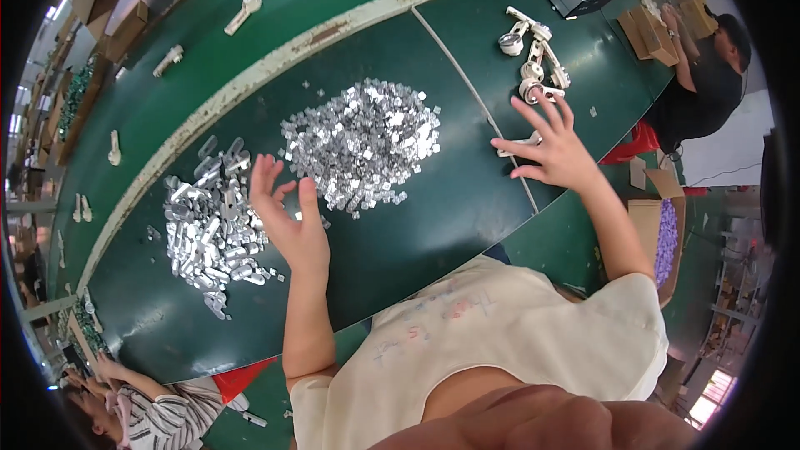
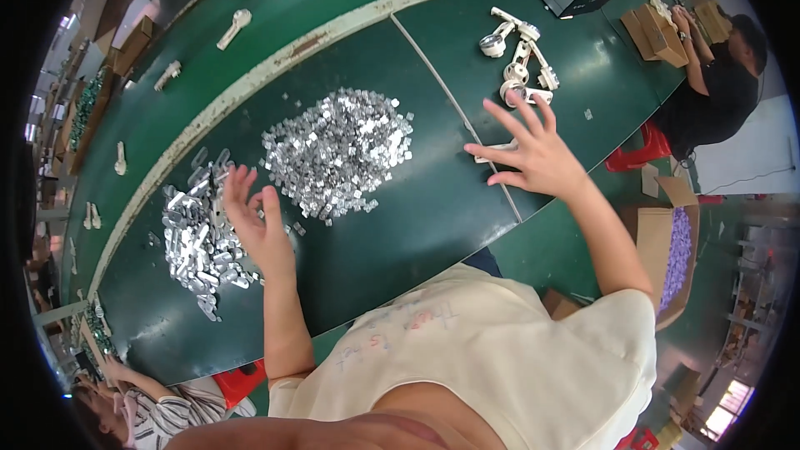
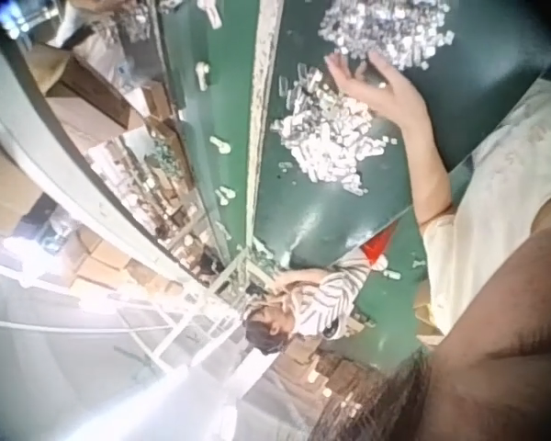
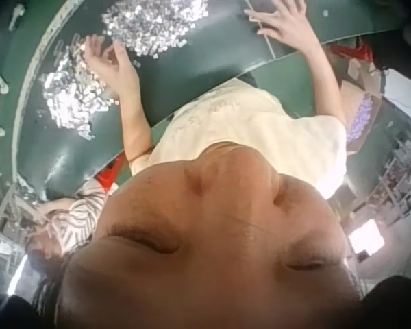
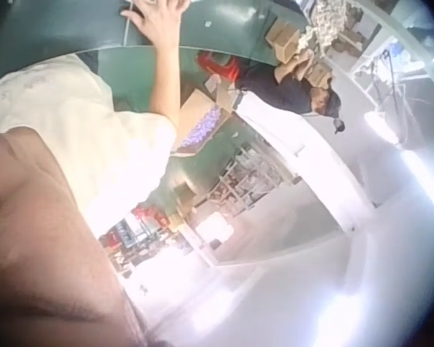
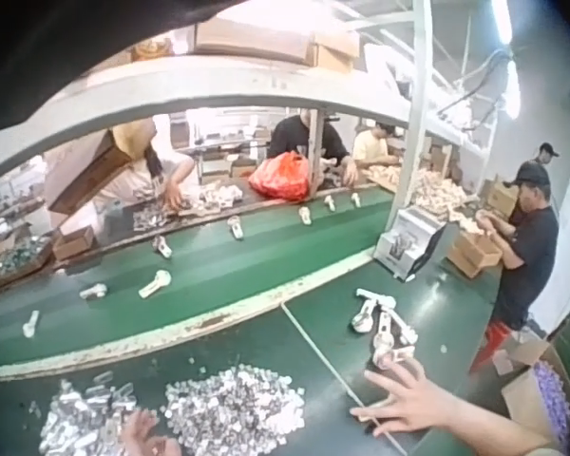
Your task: The person assembles small metal components into plastic housings by hand at a factory workstation.
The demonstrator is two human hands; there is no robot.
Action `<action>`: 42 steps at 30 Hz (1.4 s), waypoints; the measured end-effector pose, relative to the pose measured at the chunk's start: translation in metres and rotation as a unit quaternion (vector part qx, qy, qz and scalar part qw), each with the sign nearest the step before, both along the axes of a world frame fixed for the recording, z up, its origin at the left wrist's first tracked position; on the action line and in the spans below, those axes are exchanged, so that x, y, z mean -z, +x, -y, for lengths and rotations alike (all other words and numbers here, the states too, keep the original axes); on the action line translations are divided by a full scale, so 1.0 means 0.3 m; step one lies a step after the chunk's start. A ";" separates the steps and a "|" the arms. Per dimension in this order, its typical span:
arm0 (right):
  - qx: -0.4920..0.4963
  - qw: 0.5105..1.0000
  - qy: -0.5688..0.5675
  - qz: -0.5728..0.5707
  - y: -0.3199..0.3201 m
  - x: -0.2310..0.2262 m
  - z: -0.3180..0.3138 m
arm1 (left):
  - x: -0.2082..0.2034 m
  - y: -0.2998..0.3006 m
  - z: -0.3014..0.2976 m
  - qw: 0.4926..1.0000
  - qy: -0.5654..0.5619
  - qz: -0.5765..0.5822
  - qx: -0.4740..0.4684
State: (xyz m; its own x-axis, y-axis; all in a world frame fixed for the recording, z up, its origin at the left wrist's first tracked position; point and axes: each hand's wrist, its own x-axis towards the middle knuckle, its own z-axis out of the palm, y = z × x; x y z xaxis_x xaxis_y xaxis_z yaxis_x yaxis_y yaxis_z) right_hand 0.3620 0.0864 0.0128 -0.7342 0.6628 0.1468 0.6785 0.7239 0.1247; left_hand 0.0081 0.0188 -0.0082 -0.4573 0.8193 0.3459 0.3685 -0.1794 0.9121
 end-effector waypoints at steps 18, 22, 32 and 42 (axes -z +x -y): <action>0.044 0.968 0.148 -0.198 -0.227 0.033 -0.579 | -0.005 -0.204 0.108 0.973 -0.047 -0.163 -0.154; -0.036 0.977 0.001 -0.208 -0.707 0.036 -0.708 | -0.029 -0.189 0.032 0.956 0.020 -0.247 -0.155; 0.161 0.955 -0.210 -0.134 -1.553 0.140 -1.258 | 0.085 -0.127 0.048 0.953 0.095 -0.277 -0.078; 0.166 0.944 0.248 -0.144 -1.321 0.231 -1.520 | 0.027 -0.178 0.057 0.959 0.102 -0.264 -0.009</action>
State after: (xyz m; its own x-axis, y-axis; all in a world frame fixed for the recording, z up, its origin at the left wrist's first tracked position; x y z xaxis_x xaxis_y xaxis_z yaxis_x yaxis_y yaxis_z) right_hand -0.0344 0.5424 -0.0564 -0.3803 0.6475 0.6604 0.9153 0.3661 0.1681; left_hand -0.0452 0.0016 -0.0163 -0.1865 0.7043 0.6850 0.7745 -0.3236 0.5435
